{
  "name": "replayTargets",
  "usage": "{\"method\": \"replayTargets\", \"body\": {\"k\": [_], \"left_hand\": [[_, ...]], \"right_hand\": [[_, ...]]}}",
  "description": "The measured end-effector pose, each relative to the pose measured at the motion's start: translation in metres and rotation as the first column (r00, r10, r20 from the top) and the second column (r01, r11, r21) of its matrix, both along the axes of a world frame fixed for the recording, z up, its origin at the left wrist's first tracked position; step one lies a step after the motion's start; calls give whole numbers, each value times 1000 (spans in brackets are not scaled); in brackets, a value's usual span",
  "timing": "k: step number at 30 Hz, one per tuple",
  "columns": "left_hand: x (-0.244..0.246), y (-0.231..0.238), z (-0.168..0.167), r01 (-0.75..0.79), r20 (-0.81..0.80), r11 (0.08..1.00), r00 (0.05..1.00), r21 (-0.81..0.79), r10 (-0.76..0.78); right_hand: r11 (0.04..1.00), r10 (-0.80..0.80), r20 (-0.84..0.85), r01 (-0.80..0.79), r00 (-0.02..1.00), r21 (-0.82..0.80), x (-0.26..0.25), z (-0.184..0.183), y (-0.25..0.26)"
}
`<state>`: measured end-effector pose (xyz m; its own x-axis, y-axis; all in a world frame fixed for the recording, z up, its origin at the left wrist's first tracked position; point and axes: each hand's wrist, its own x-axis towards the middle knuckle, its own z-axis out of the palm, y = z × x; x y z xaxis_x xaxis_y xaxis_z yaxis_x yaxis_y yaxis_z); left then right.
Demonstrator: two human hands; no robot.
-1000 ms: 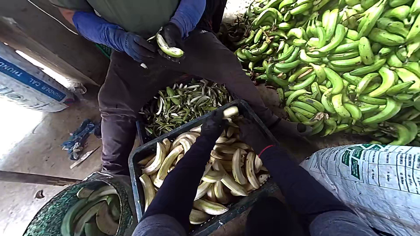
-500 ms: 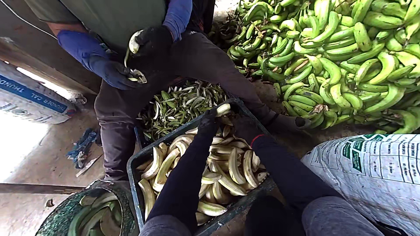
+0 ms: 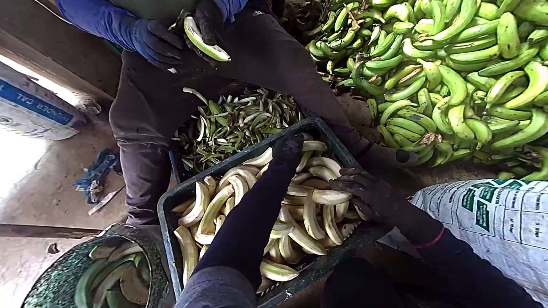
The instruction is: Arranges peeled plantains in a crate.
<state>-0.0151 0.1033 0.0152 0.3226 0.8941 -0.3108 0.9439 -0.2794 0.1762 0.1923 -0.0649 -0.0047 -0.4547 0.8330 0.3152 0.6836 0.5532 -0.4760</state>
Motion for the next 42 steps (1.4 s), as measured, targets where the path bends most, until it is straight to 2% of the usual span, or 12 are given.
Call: {"method": "replayTargets", "body": {"k": [7,11,13,15,18,23,26,30,33,36,38,42], "left_hand": [[-18,19,0,36,139,995,990,-89,-23],[-51,9,8,-3,522,1000,853,-30,19],[-61,-3,15,-69,607,990,794,127,-23],[-57,-20,12,-72,569,947,813,314,-127],[-25,-43,-5,87,445,894,843,439,-301],[14,-49,-56,333,198,895,895,295,-399],[16,-39,-64,361,166,881,891,307,-423],[13,-44,-51,305,220,923,908,236,-356],[-12,-57,-19,388,401,895,800,221,-446],[-49,-100,12,675,295,687,621,270,-726],[-68,-125,9,780,184,565,534,270,-825],[-80,-130,-1,791,135,530,515,306,-846]], "right_hand": [[997,72,26,-72,997,18,-42,2,70],[961,-161,530,254,833,-106,-49,-7,90],[940,-323,466,334,823,62,-49,-8,83],[880,-475,267,445,839,168,-46,-3,66],[775,-632,80,631,771,35,-25,8,36],[578,-760,162,769,629,-273,-6,-6,-12],[588,-759,164,771,631,-246,-8,-23,-16],[600,-781,-32,736,623,-315,-8,-19,-20],[608,-779,-90,714,620,-346,-7,-20,-21],[619,-766,-99,689,635,-377,-8,-17,-20],[632,-758,-122,676,640,-379,-8,-16,-20],[627,-766,-142,681,627,-378,-10,-15,-19]]}}
